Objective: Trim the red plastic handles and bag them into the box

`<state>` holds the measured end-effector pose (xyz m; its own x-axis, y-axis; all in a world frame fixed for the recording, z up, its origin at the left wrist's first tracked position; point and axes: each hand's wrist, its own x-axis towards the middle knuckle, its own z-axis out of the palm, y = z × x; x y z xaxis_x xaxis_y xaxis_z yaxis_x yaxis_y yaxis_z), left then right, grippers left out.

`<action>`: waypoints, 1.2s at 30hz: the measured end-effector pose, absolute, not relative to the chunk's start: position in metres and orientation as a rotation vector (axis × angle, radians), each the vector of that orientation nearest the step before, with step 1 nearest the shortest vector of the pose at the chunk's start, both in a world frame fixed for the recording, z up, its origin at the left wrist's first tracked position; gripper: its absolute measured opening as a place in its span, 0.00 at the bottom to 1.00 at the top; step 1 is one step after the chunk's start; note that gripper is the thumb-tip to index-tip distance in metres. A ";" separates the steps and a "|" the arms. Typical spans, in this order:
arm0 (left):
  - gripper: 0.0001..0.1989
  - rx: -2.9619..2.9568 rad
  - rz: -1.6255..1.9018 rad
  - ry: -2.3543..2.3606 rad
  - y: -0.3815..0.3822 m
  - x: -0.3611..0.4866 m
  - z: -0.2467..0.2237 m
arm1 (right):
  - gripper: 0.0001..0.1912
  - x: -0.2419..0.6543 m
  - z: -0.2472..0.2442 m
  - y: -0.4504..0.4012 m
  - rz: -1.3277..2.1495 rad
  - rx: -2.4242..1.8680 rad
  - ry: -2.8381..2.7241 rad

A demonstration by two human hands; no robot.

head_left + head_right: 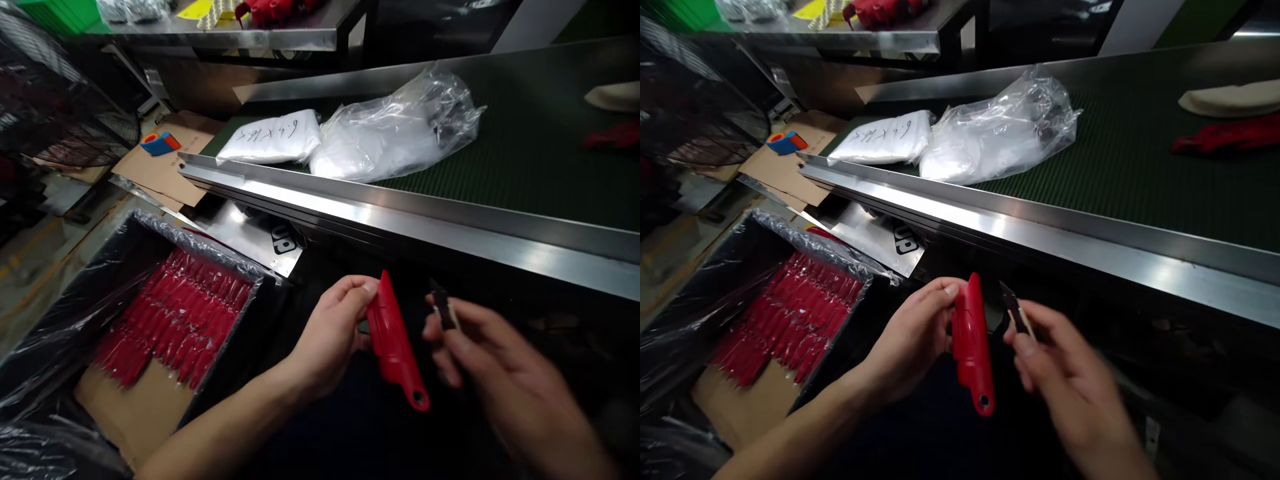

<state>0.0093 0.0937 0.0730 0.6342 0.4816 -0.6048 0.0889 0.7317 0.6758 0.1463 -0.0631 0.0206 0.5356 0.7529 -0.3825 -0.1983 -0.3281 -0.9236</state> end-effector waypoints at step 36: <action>0.17 0.660 0.279 0.788 0.084 0.008 0.074 | 0.16 0.091 0.037 -0.066 0.396 -1.872 -0.977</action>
